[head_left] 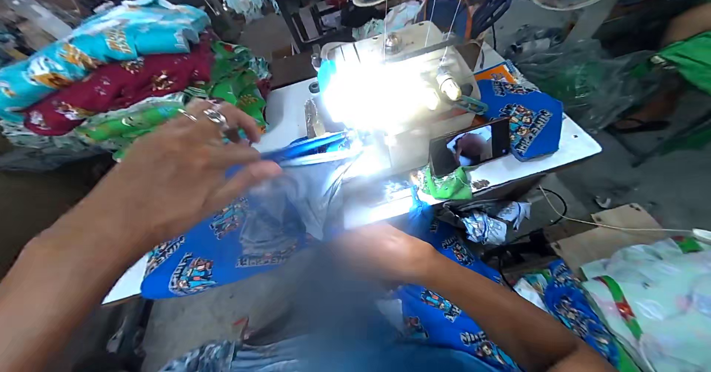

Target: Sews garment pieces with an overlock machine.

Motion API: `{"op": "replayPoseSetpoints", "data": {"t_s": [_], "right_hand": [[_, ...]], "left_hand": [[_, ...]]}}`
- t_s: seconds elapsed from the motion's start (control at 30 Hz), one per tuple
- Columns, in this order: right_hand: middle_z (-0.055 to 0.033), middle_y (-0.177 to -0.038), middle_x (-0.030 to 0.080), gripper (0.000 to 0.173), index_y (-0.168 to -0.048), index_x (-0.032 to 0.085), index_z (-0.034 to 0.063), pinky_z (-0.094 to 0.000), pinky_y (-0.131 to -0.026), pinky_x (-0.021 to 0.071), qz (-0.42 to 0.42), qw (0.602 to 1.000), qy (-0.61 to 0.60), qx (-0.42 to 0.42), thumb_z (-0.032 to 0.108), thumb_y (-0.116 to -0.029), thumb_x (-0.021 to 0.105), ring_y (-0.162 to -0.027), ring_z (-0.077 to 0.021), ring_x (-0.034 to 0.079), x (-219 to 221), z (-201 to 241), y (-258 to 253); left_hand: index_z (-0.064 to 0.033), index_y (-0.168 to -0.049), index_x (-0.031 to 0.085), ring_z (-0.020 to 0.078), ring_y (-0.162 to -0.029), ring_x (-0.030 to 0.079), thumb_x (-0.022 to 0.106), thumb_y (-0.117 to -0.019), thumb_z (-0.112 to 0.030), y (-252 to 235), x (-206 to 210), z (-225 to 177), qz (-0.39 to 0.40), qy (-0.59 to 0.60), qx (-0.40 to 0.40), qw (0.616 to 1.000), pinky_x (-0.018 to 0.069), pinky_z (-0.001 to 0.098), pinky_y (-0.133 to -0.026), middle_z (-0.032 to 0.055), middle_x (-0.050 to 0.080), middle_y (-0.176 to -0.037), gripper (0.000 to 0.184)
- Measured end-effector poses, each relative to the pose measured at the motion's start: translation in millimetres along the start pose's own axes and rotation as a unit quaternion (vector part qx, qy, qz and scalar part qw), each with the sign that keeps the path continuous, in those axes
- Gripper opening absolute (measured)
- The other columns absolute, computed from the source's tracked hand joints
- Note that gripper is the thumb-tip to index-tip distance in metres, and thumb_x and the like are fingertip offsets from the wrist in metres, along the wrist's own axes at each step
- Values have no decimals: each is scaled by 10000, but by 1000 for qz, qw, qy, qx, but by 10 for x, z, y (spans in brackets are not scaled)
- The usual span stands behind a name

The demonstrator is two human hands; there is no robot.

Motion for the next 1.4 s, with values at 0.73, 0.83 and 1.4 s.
{"op": "replayPoseSetpoints", "data": {"t_s": [0.73,0.83,1.4], "right_hand": [[-149,-1014,736,259,-1136,726,-12,-431,-861,579,-319,933,-142,-89,166,-1037,566,-923,-247,720,152,-393,-314],[-153,-888,704,155,-1038,704,-48,-405,-754,593,-455,874,-161,-61,54,-936,647,-808,-240,705,195,-287,-374],[-145,-1262,666,306,-1272,665,10,-369,-932,588,-373,913,-87,-140,146,-1000,633,-1092,-216,692,154,-249,-369]], "left_hand": [[-178,-924,759,207,-731,681,545,-986,-412,149,111,-307,47,22,-30,998,540,462,-583,-1,701,-927,323],[-211,-813,739,76,-817,662,564,-959,-526,120,199,-519,23,122,-16,992,562,335,-666,-69,705,-1006,389],[-196,-898,722,7,-864,596,604,-962,-438,187,215,29,27,194,-115,974,482,238,-767,-94,654,-934,276]]}}
Point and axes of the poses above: each hand's wrist, its own y-axis away from the middle knuckle, its own x-axis out of the palm, z = x × y, the point moved 4 cm from there along -y, towards the middle knuckle
